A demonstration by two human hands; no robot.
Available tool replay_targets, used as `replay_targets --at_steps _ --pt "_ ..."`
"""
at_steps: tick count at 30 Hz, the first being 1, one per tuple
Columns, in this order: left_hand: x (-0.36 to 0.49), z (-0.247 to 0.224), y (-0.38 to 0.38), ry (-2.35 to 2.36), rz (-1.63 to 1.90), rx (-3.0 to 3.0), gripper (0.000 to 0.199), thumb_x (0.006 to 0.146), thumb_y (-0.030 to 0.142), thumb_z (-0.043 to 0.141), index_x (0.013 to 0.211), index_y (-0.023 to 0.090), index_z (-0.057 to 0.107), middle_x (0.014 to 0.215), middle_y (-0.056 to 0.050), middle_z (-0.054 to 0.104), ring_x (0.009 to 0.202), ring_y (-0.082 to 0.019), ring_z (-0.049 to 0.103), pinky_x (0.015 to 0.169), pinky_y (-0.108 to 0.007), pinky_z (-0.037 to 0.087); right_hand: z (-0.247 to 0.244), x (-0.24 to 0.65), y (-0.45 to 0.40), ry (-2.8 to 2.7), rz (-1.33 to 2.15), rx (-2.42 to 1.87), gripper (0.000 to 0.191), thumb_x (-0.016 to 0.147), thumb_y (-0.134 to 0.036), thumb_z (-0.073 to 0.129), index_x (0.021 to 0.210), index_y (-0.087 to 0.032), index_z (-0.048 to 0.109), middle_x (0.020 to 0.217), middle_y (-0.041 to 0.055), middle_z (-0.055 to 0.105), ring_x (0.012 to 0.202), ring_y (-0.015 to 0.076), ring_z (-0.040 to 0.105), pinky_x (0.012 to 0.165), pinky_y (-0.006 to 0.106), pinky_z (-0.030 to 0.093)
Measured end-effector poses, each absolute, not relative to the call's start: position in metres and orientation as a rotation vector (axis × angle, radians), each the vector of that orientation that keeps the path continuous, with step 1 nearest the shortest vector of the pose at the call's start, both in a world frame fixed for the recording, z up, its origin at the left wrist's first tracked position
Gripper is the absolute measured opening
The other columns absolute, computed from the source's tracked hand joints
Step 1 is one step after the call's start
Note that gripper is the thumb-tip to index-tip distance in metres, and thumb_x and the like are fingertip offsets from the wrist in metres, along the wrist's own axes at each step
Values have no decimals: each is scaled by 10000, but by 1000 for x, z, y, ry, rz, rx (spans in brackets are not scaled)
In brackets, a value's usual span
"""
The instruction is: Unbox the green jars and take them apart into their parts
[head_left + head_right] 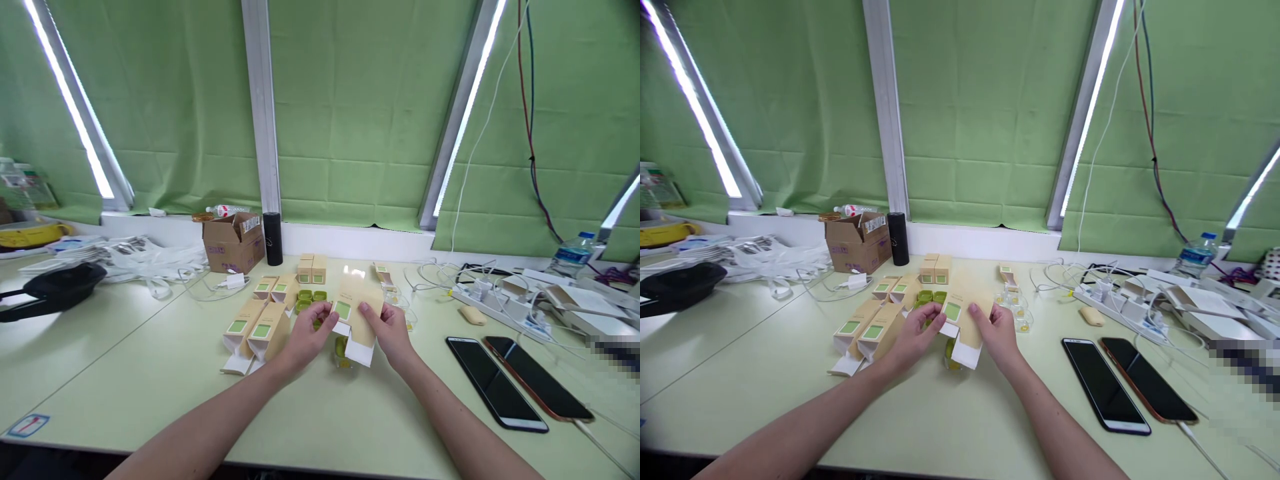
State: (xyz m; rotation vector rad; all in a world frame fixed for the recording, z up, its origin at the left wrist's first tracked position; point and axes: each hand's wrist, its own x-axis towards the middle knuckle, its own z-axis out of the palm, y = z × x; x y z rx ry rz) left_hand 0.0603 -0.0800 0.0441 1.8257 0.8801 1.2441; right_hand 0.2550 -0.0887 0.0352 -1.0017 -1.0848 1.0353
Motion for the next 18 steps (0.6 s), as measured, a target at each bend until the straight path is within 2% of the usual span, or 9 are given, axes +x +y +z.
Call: replay_targets --at_steps 3,7,11,14,18 --pt "61 42 -78 843 1211 1788 394 906 583 671 888 190 701 900 -58 731 840 -206 659 790 -327 537 32 255 -89 -1161 1031 -956 562 706 -743 800 809 -192 772 800 100 769 739 280 695 657 388 553" --pt "61 38 -74 822 1247 1656 408 885 587 701 916 180 688 918 -73 731 852 -211 669 796 -338 553 29 258 -88 -1192 954 -846 563 838 -758 657 694 -217 713 709 55 684 686 212 594 671 345 489" --pt "56 42 -72 901 1544 1742 330 920 532 681 893 203 667 923 -68 692 920 -218 649 857 -365 546 31 262 -87 -1220 894 -824 530 911 -713 577 836 -225 770 712 54 675 713 211 580 723 348 455" --pt "52 48 -72 927 1791 1896 246 953 469 649 922 232 708 978 -84 711 1034 -249 631 932 -415 533 31 263 -84 -1187 855 -858 429 892 -640 646 890 -232 779 745 51 697 756 218 607 753 348 461" --pt "44 51 -73 948 1908 2205 167 946 392 648 947 282 774 952 -82 786 1046 -300 633 969 -521 494 26 262 -78 -1092 891 -934 305 738 -510 810 869 -239 758 808 48 748 766 239 654 702 345 500"
